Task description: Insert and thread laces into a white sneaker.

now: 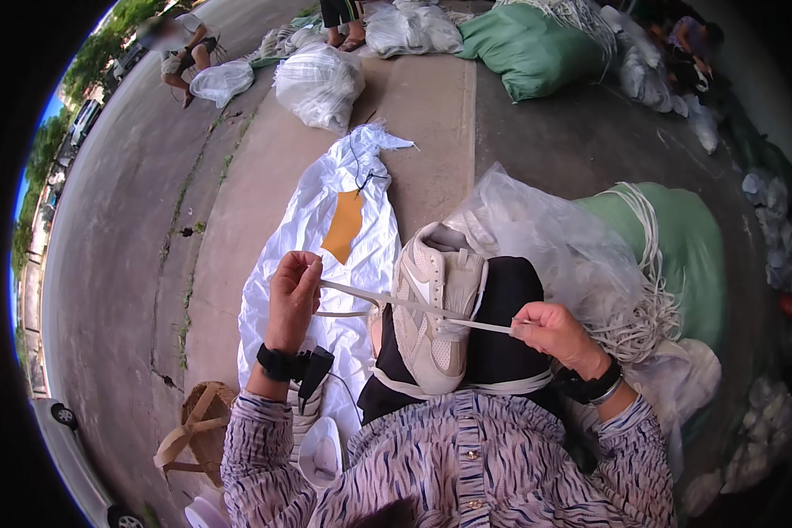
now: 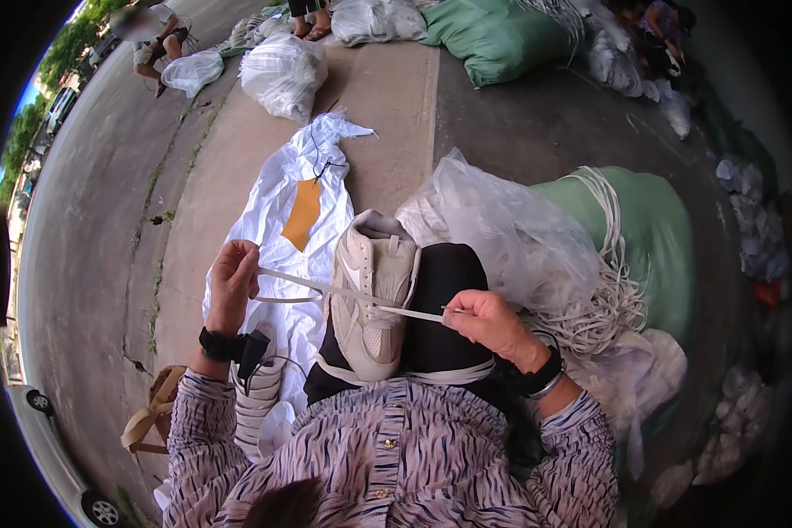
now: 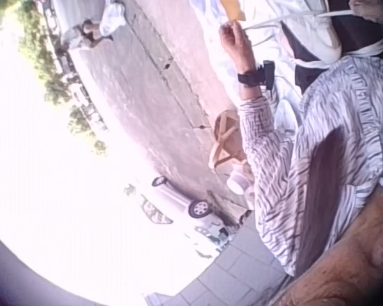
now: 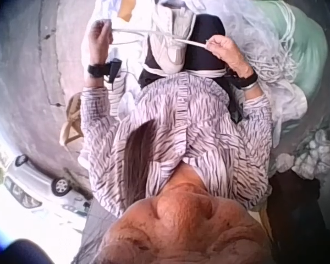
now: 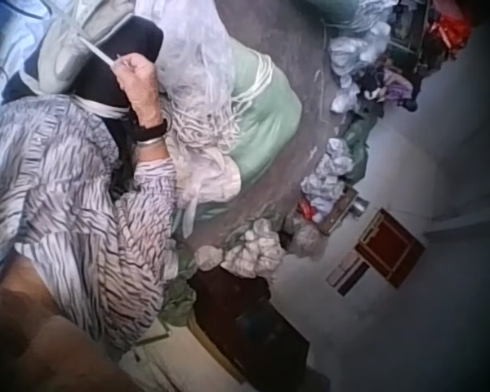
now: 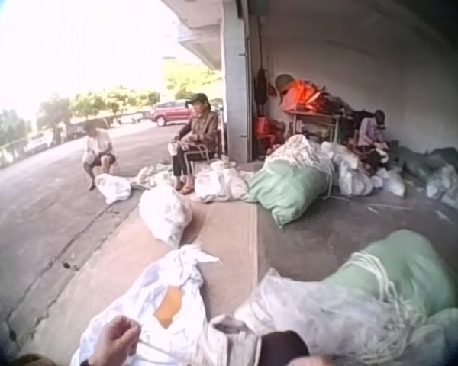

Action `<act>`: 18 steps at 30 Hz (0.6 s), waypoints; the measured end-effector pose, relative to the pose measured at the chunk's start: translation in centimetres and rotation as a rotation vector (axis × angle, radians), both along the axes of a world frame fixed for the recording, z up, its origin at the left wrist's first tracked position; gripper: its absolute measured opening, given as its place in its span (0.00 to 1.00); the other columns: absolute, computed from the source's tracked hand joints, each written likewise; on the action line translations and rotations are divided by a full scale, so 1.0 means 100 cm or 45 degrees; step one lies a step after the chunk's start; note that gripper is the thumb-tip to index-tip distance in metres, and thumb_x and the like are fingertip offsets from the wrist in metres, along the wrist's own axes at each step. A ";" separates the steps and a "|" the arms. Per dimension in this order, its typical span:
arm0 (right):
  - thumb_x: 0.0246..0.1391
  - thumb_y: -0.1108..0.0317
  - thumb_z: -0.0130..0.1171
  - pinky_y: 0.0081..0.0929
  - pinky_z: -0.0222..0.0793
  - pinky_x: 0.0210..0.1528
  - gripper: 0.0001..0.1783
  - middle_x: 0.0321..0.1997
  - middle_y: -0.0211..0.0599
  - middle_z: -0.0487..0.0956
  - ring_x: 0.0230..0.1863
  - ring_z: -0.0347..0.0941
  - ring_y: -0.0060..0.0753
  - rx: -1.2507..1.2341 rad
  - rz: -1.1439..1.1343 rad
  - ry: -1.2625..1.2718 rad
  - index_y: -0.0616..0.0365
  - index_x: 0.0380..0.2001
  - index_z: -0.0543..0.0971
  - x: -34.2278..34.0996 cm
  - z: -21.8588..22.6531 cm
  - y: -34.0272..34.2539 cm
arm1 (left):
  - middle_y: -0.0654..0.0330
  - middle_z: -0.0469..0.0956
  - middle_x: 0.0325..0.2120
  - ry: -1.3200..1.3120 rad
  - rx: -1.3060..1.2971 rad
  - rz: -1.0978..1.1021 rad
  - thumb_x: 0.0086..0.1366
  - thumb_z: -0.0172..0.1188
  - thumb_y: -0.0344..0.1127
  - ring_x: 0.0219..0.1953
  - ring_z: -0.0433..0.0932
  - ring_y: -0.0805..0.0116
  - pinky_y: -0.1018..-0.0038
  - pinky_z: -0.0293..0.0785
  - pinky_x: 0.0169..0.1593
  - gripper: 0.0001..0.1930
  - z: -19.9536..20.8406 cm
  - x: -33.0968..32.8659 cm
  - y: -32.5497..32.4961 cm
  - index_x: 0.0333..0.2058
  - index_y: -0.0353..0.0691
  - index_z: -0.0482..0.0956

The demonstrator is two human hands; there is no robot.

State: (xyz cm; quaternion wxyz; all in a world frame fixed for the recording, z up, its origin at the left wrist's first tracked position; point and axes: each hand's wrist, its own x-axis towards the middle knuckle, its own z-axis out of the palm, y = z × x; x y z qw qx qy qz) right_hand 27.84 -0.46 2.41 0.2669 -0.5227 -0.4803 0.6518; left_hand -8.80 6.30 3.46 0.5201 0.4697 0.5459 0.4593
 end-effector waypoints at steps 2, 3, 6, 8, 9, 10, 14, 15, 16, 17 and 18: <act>0.52 0.67 0.56 0.10 0.49 0.16 0.06 0.17 0.23 0.70 0.15 0.57 0.09 -0.238 -0.155 0.089 0.59 0.27 0.75 0.021 -0.007 -0.003 | 0.72 0.65 0.20 0.085 0.021 0.000 0.66 0.51 0.34 0.18 0.61 0.86 0.87 0.56 0.19 0.05 -0.026 -0.004 -0.003 0.35 0.40 0.70; 0.52 0.67 0.56 0.10 0.46 0.14 0.06 0.17 0.24 0.70 0.13 0.55 0.09 -0.298 -0.212 0.116 0.58 0.27 0.74 0.030 -0.014 -0.003 | 0.72 0.65 0.20 0.189 0.046 0.007 0.66 0.50 0.34 0.18 0.62 0.87 0.87 0.56 0.19 0.05 -0.036 -0.009 -0.007 0.35 0.40 0.70; 0.52 0.68 0.54 0.17 0.56 0.17 0.08 0.17 0.29 0.73 0.14 0.62 0.15 0.399 -0.184 -0.857 0.62 0.29 0.74 0.084 -0.062 -0.014 | 0.63 0.75 0.25 0.496 0.083 -0.157 0.65 0.46 0.27 0.24 0.71 0.79 0.83 0.66 0.27 0.10 -0.043 -0.008 -0.014 0.44 0.35 0.70; 0.53 0.69 0.53 0.18 0.60 0.19 0.08 0.16 0.30 0.73 0.14 0.65 0.17 0.993 -0.078 -1.444 0.64 0.30 0.74 0.100 -0.077 -0.019 | 0.60 0.77 0.26 0.591 0.152 -0.180 0.65 0.46 0.25 0.27 0.73 0.76 0.81 0.69 0.32 0.11 -0.038 0.005 -0.014 0.46 0.33 0.69; 0.53 0.70 0.52 0.20 0.62 0.21 0.07 0.16 0.31 0.73 0.15 0.67 0.19 0.564 -0.203 -0.994 0.64 0.31 0.74 0.089 -0.060 -0.010 | 0.58 0.78 0.28 0.549 0.131 -0.187 0.65 0.46 0.25 0.29 0.75 0.74 0.80 0.71 0.35 0.12 -0.025 0.012 -0.016 0.48 0.33 0.68; 0.54 0.70 0.52 0.21 0.65 0.23 0.07 0.15 0.32 0.73 0.17 0.69 0.21 0.134 -0.320 -0.547 0.64 0.32 0.74 0.077 -0.046 -0.006 | 0.57 0.79 0.30 0.498 0.111 -0.208 0.65 0.46 0.25 0.31 0.77 0.72 0.79 0.73 0.38 0.13 -0.022 0.021 -0.018 0.49 0.32 0.67; 0.55 0.71 0.51 0.25 0.66 0.25 0.05 0.16 0.34 0.73 0.18 0.70 0.26 0.415 -0.270 -0.429 0.59 0.32 0.74 0.001 0.005 0.011 | 0.56 0.78 0.32 -0.003 0.121 -0.371 0.67 0.48 0.29 0.35 0.78 0.71 0.77 0.74 0.42 0.11 -0.027 0.053 -0.018 0.45 0.30 0.69; 0.54 0.71 0.52 0.28 0.67 0.26 0.04 0.17 0.36 0.74 0.19 0.72 0.31 0.438 -0.235 -0.486 0.58 0.32 0.74 -0.015 0.019 0.013 | 0.59 0.78 0.32 -0.038 0.084 -0.444 0.67 0.49 0.30 0.35 0.78 0.72 0.77 0.74 0.43 0.09 -0.030 0.063 -0.017 0.42 0.31 0.72; 0.53 0.71 0.53 0.30 0.67 0.26 0.04 0.18 0.38 0.74 0.20 0.72 0.37 0.824 -0.212 -0.570 0.59 0.31 0.74 -0.023 0.012 0.016 | 0.59 0.78 0.31 0.008 0.078 -0.463 0.67 0.50 0.31 0.34 0.77 0.73 0.78 0.74 0.41 0.09 -0.026 0.072 -0.019 0.40 0.31 0.73; 0.52 0.71 0.54 0.32 0.68 0.27 0.04 0.19 0.40 0.75 0.21 0.72 0.44 1.208 -0.186 -0.654 0.59 0.31 0.73 -0.029 0.005 0.018 | 0.60 0.78 0.31 0.054 0.072 -0.483 0.66 0.51 0.31 0.33 0.77 0.75 0.79 0.74 0.40 0.08 -0.022 0.079 -0.020 0.38 0.32 0.75; 0.50 0.71 0.55 0.36 0.69 0.30 0.04 0.22 0.45 0.76 0.26 0.73 0.51 1.105 -0.124 -0.616 0.60 0.29 0.73 -0.035 0.007 0.018 | 0.63 0.77 0.28 0.002 -0.036 -0.475 0.65 0.53 0.32 0.31 0.76 0.78 0.81 0.73 0.36 0.08 -0.021 0.080 -0.023 0.36 0.33 0.76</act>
